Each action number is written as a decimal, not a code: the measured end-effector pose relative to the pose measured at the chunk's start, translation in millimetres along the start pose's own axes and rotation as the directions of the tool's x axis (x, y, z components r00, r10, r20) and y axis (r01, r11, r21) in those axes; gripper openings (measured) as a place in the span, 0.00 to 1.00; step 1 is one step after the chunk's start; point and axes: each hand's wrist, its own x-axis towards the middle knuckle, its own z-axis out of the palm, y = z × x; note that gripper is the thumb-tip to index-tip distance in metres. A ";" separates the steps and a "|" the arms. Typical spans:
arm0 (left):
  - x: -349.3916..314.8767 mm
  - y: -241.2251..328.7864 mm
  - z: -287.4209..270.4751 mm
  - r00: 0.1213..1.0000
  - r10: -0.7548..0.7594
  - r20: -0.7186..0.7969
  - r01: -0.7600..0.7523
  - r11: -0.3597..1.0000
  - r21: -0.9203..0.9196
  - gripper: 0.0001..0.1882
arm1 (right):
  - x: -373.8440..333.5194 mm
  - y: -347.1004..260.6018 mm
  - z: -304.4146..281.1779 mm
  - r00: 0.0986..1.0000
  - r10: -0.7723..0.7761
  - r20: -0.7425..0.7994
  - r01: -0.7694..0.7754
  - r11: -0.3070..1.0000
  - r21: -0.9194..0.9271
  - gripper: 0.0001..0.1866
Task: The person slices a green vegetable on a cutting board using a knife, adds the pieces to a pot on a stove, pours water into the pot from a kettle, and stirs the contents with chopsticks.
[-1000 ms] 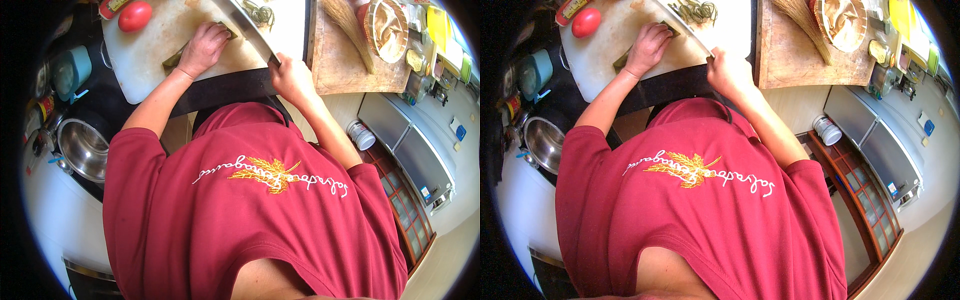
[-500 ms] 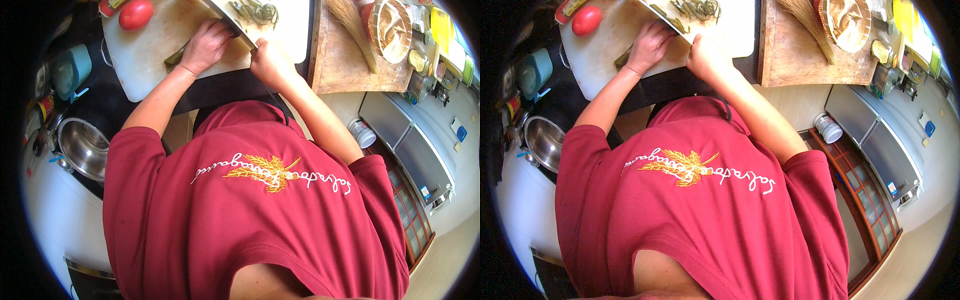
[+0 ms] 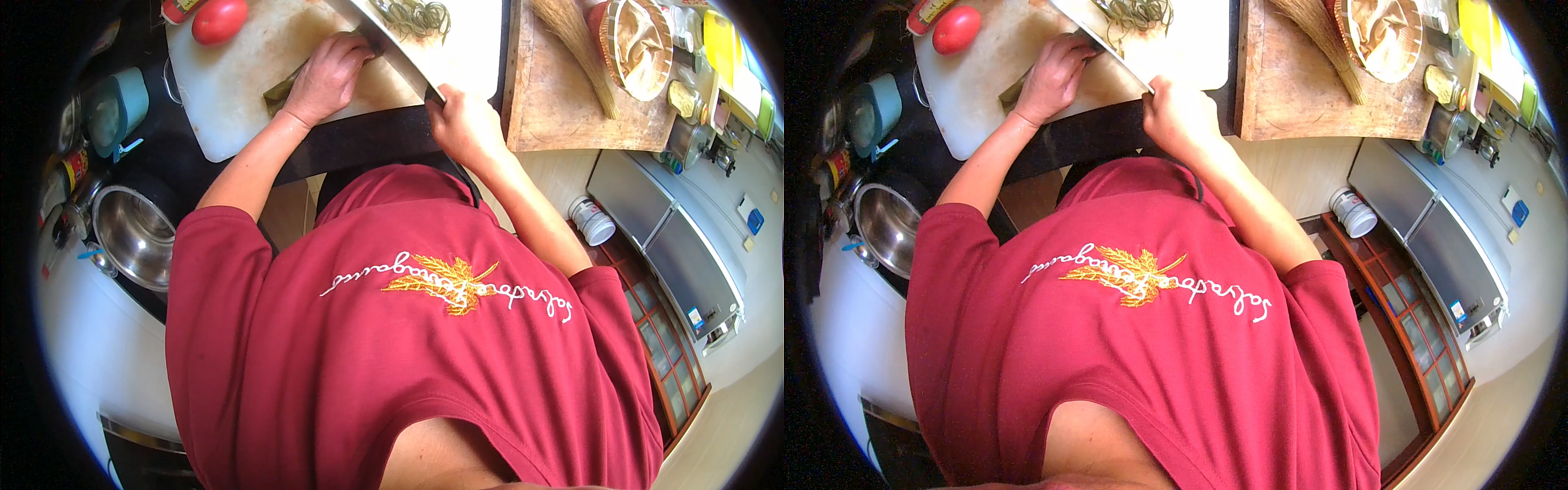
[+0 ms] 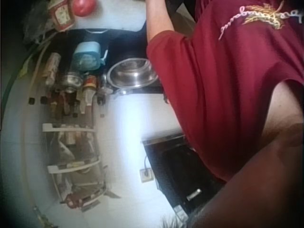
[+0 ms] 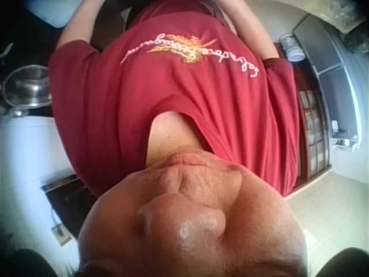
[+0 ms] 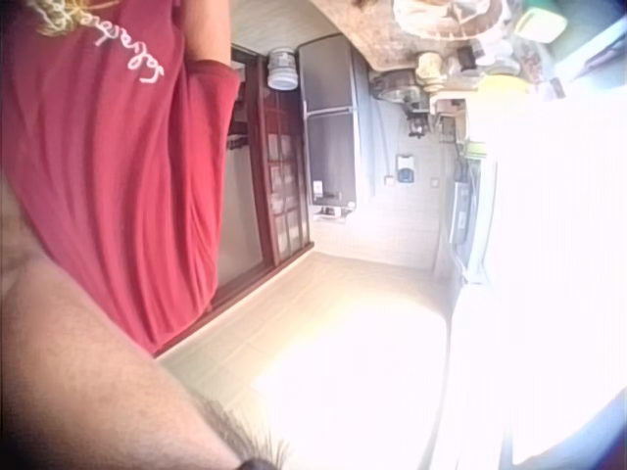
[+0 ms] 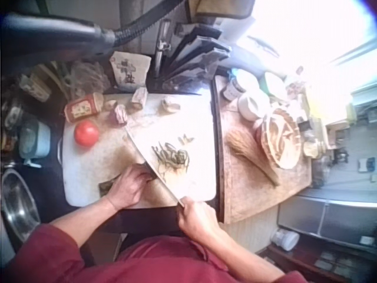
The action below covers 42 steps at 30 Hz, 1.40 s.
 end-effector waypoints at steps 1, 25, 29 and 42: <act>0.5 0.6 -0.2 1.000 0.013 -0.010 -0.013 1.000 0.028 0.12 | -3.0 0.2 0.5 1.000 0.013 0.016 -0.013 1.000 -0.003 0.11; 0.5 3.0 -1.5 0.999 -0.020 -0.050 0.021 1.000 0.023 0.11 | 18.4 -3.6 5.7 0.993 -0.079 -0.088 0.080 0.997 0.010 0.12; -0.8 1.8 0.3 0.998 -0.006 -0.056 0.007 1.000 0.022 0.10 | 6.8 -7.4 2.6 0.998 -0.038 -0.042 0.038 0.999 -0.004 0.11; -1.2 -0.6 2.8 0.995 -0.003 -0.100 0.003 1.000 -0.004 0.10 | -5.8 -12.3 -9.2 0.995 0.030 0.091 -0.021 0.996 -0.091 0.11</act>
